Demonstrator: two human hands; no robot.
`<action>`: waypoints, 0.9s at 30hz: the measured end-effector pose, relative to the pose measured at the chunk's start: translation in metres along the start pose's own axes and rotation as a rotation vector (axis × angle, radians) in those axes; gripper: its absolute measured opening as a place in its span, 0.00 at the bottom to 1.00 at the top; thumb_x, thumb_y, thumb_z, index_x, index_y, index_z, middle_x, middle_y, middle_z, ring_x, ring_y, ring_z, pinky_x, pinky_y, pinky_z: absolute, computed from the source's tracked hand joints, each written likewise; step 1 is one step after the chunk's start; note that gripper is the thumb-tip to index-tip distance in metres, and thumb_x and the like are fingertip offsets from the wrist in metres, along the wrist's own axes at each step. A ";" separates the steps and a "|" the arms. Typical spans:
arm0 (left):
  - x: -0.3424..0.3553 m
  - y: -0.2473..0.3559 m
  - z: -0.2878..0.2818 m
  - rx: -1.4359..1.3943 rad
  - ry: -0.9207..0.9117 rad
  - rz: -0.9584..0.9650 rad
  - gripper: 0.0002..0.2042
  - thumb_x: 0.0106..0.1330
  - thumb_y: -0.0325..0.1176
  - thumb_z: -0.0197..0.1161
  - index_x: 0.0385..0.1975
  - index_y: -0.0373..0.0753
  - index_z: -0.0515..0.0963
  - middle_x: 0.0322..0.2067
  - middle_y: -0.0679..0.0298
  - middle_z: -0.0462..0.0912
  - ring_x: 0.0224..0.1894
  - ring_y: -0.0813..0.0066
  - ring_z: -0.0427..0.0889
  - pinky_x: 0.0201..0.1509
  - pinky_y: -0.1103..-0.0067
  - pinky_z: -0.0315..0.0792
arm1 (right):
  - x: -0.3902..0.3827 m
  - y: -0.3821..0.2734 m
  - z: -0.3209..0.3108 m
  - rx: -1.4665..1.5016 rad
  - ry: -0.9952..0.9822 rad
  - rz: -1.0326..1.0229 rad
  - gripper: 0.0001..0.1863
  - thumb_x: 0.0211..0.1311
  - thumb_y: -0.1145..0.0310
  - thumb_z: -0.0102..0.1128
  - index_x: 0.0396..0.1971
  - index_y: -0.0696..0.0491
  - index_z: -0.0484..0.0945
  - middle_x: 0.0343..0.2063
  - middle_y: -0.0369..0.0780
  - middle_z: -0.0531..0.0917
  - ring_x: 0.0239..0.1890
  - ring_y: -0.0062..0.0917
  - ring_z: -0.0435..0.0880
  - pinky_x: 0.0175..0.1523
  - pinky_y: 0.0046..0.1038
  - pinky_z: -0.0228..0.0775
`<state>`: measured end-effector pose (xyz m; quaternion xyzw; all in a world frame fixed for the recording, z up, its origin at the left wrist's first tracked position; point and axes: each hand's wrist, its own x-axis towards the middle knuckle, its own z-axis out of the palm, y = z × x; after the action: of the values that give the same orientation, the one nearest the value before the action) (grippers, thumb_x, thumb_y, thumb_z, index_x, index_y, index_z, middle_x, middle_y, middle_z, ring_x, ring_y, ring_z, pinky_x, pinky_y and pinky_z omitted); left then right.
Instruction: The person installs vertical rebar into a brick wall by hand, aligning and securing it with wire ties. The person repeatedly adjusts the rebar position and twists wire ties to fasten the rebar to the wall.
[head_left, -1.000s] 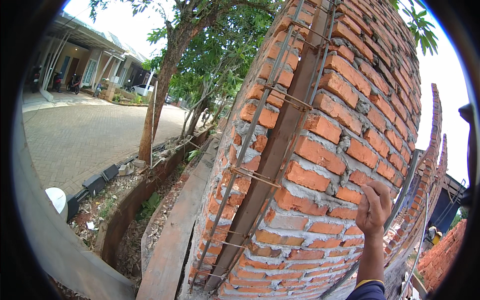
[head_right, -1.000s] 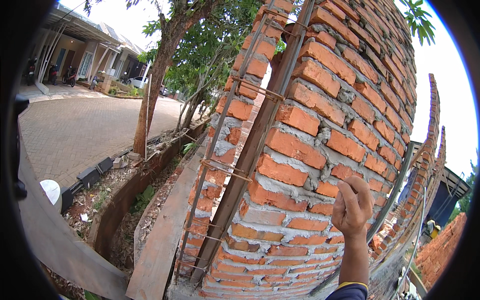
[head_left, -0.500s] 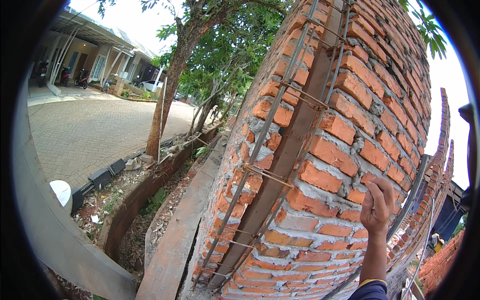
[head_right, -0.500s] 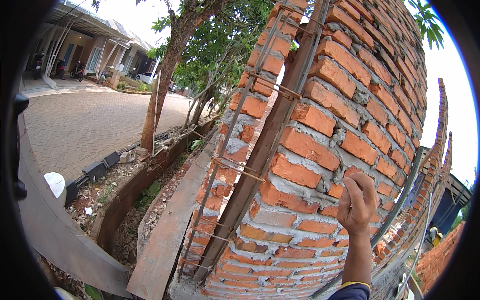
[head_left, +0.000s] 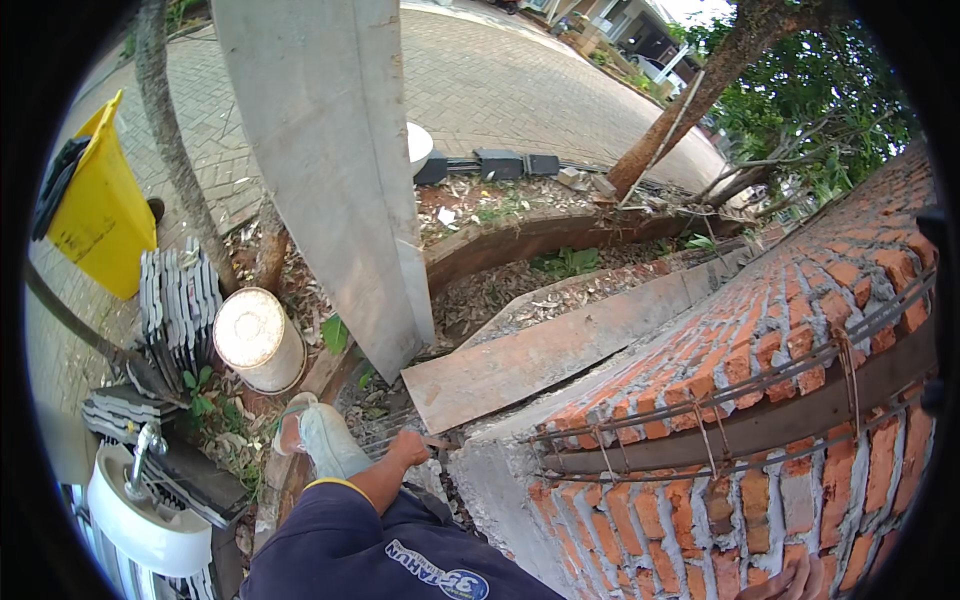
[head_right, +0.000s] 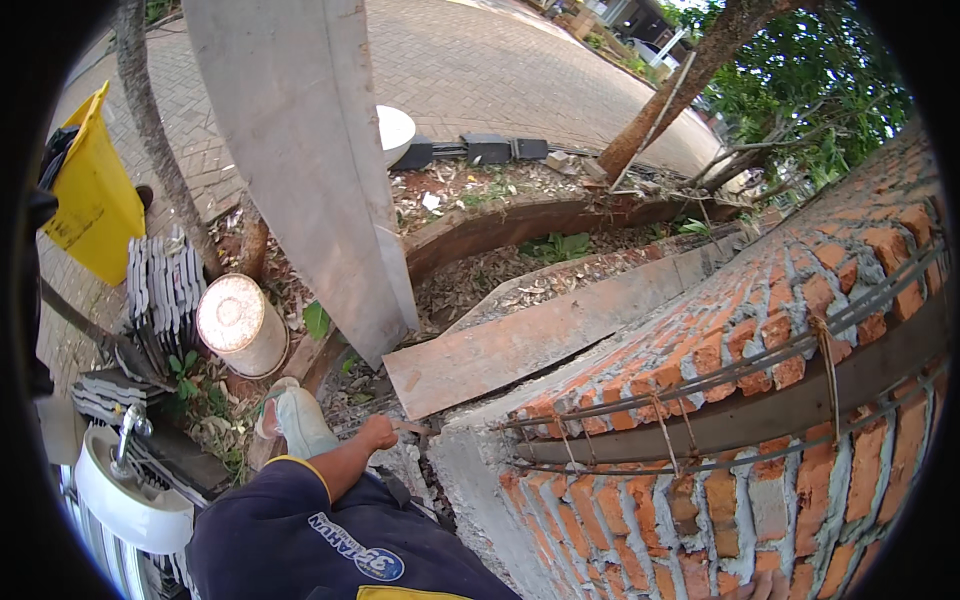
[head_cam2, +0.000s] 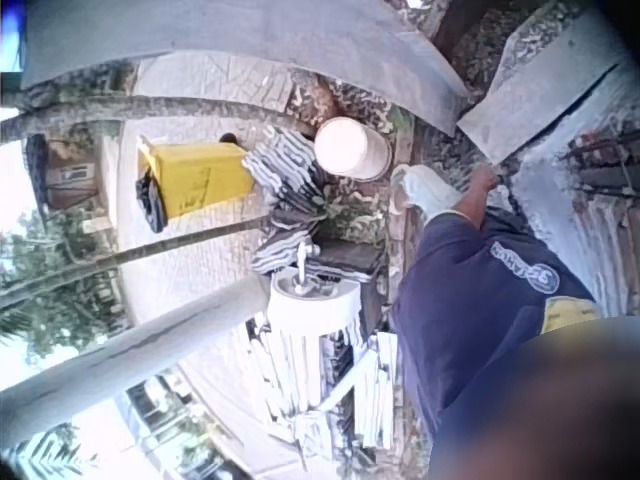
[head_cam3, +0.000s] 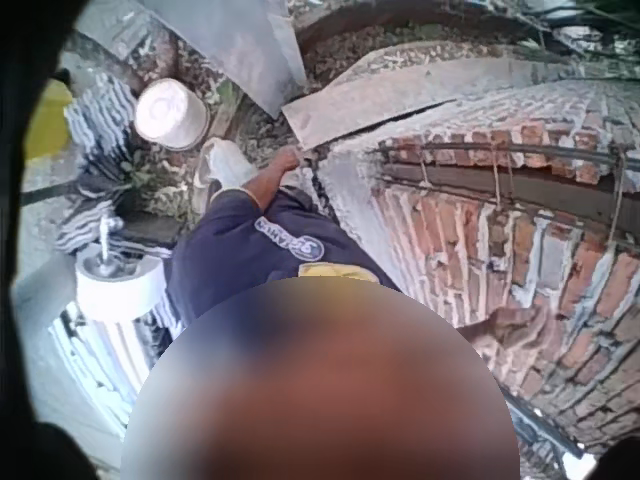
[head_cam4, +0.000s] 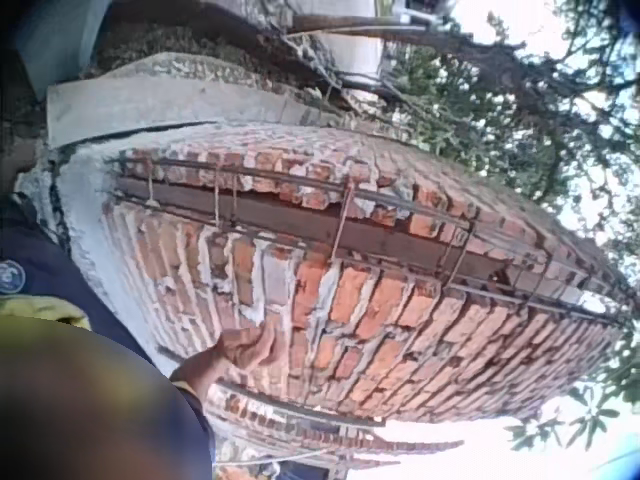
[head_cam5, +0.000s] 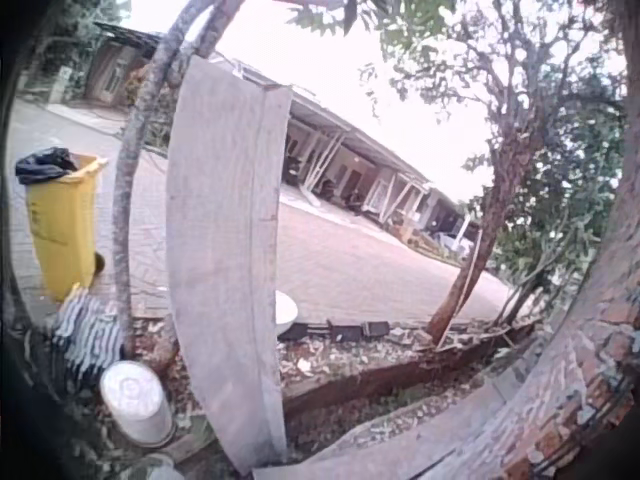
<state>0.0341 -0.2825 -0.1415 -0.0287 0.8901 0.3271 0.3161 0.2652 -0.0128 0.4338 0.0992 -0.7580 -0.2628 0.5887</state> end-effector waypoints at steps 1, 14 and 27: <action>-0.004 0.002 -0.007 0.001 -0.031 0.049 0.16 0.55 0.34 0.58 0.36 0.29 0.84 0.40 0.41 0.84 0.47 0.43 0.82 0.52 0.59 0.77 | -0.011 -0.022 0.011 0.053 -0.020 0.027 0.08 0.65 0.75 0.57 0.36 0.64 0.82 0.34 0.50 0.80 0.35 0.41 0.81 0.36 0.38 0.74; -0.063 -0.038 -0.080 -0.341 0.567 0.095 0.14 0.57 0.35 0.60 0.37 0.33 0.83 0.42 0.45 0.80 0.48 0.45 0.80 0.53 0.58 0.74 | -0.116 -0.202 0.092 1.196 -0.702 0.557 0.09 0.67 0.78 0.50 0.44 0.61 0.76 0.44 0.48 0.76 0.42 0.36 0.78 0.42 0.34 0.73; -0.139 -0.177 -0.407 -0.208 1.396 -0.140 0.14 0.57 0.34 0.62 0.37 0.31 0.82 0.38 0.45 0.85 0.44 0.50 0.83 0.52 0.64 0.75 | -0.102 -0.281 0.208 1.319 -0.621 0.766 0.09 0.65 0.77 0.51 0.41 0.63 0.77 0.42 0.50 0.77 0.42 0.39 0.77 0.42 0.36 0.71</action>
<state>-0.0304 -0.6874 0.0774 -0.3189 0.8450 0.2946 -0.3123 0.0535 -0.1441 0.1679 0.0820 -0.8664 0.4398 0.2217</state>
